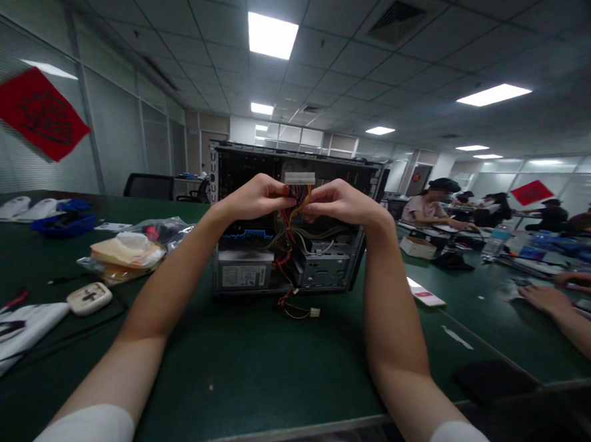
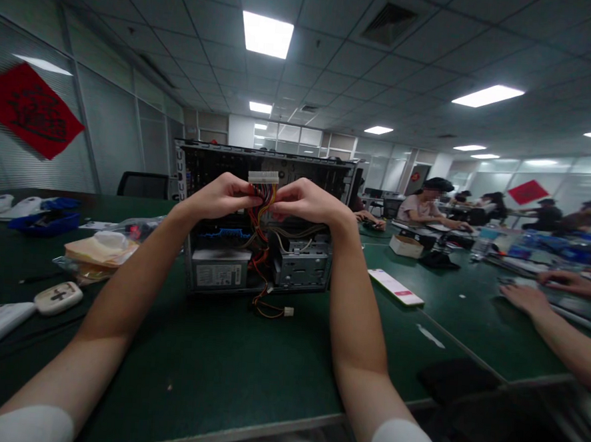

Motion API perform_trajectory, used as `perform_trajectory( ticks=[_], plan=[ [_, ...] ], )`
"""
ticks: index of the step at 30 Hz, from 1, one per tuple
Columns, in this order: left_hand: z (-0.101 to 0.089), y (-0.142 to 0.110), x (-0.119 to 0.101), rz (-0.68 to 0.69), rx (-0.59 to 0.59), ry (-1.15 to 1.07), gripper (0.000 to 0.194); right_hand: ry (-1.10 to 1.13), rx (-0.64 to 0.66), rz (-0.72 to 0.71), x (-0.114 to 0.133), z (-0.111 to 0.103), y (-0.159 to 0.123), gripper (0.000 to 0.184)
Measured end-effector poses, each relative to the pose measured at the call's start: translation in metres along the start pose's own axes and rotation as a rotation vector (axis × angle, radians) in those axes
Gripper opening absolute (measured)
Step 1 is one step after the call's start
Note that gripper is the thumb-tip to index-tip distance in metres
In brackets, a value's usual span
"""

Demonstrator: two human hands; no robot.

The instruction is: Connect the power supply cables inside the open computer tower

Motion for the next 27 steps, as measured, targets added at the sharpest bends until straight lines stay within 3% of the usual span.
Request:
perform_trajectory(
  ticks=[8,14,16,20,27],
  plan=[
    [0.001,-0.003,-0.01,-0.047,0.068,0.152,0.034,-0.12,0.003,0.026,0.004,0.001,0.001,0.036],
    [0.015,-0.01,-0.011,-0.156,0.431,0.247,0.042,-0.094,0.015,0.056,0.006,0.002,-0.001,0.034],
    [0.014,-0.01,-0.011,-0.173,0.421,0.305,0.046,-0.096,0.012,0.062,0.007,0.002,-0.001,0.035],
    [0.006,-0.008,-0.013,-0.162,0.289,0.364,0.045,-0.138,-0.038,0.055,0.008,0.0,-0.001,0.038],
    [0.003,-0.011,-0.009,-0.167,0.311,0.237,0.036,0.008,0.007,-0.039,0.004,0.006,0.007,0.033]
  ],
)
Point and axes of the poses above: each hand's wrist, its own y-axis towards the middle knuckle, its own z-axis out of the palm, x = y × z, the point moved 5 cm from there along y, towards the middle knuckle, and after that the axes turned 9 degrees about x, right-handed, at the moved point
